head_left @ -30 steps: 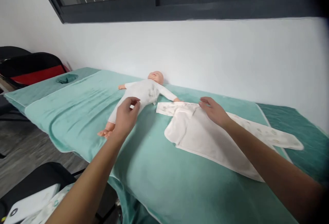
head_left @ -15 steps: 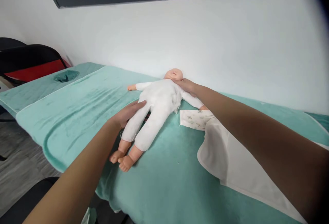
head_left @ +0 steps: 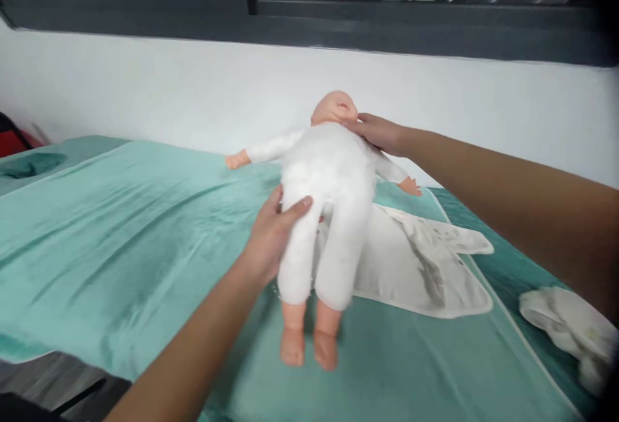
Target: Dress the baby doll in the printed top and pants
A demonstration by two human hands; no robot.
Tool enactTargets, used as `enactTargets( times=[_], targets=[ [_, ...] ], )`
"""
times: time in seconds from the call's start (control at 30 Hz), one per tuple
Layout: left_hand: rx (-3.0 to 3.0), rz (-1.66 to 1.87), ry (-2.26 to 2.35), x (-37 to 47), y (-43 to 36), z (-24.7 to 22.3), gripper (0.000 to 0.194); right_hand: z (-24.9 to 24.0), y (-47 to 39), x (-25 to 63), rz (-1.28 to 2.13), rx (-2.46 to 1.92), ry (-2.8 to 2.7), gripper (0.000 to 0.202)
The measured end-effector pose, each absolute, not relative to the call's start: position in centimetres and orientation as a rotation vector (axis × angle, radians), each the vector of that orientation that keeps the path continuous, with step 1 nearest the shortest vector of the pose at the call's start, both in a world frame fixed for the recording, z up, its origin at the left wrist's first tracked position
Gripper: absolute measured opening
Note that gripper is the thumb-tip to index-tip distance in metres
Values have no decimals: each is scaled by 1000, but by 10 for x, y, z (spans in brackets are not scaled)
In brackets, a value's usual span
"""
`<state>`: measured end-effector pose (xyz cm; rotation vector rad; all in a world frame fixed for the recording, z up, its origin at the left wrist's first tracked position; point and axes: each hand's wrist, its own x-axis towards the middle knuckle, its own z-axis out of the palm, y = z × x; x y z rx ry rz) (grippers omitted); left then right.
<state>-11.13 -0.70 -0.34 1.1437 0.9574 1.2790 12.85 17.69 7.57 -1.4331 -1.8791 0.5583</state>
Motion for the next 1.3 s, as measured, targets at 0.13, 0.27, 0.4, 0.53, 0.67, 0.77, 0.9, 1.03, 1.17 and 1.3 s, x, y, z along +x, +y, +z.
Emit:
enactTargets(
  times=[0.13, 0.27, 0.4, 0.53, 0.67, 0.77, 0.9, 1.03, 1.17, 1.3],
  targets=[
    [996, 1204, 789, -34, -33, -36, 59, 42, 138, 214, 598, -1690, -1794, 81],
    [919, 1098, 756, 10, -46, -60, 63, -5, 117, 267, 624, -1774, -1754, 89],
    [866, 1087, 813, 32, -50, -77, 59, -39, 116, 281, 738, -1702, -1795, 104],
    [881, 1091, 888, 31, -47, -88, 55, -53, 127, 284, 751, -1837, -1820, 112],
    [1123, 973, 1098, 8, -32, -90, 46, -37, 138, 294, 389, -1967, -2020, 103],
    [1537, 1002, 1320, -7, -9, -88, 31, -17, 138, 272, -17, -1897, -2049, 74],
    [2221, 903, 1691, -9, 20, -91, 22, -13, 128, 185, -4, -1548, -2271, 41],
    [2368, 762, 1945, -10, 32, -105, 24, -33, 124, 103, 35, -1417, -2833, 40],
    [2247, 849, 2032, -20, 34, -119, 27, -46, 125, 85, 40, -1577, -2836, 33],
    [2025, 998, 1962, -30, 41, -122, 14, -40, 120, 108, 56, -1571, -2688, 37]
  ],
)
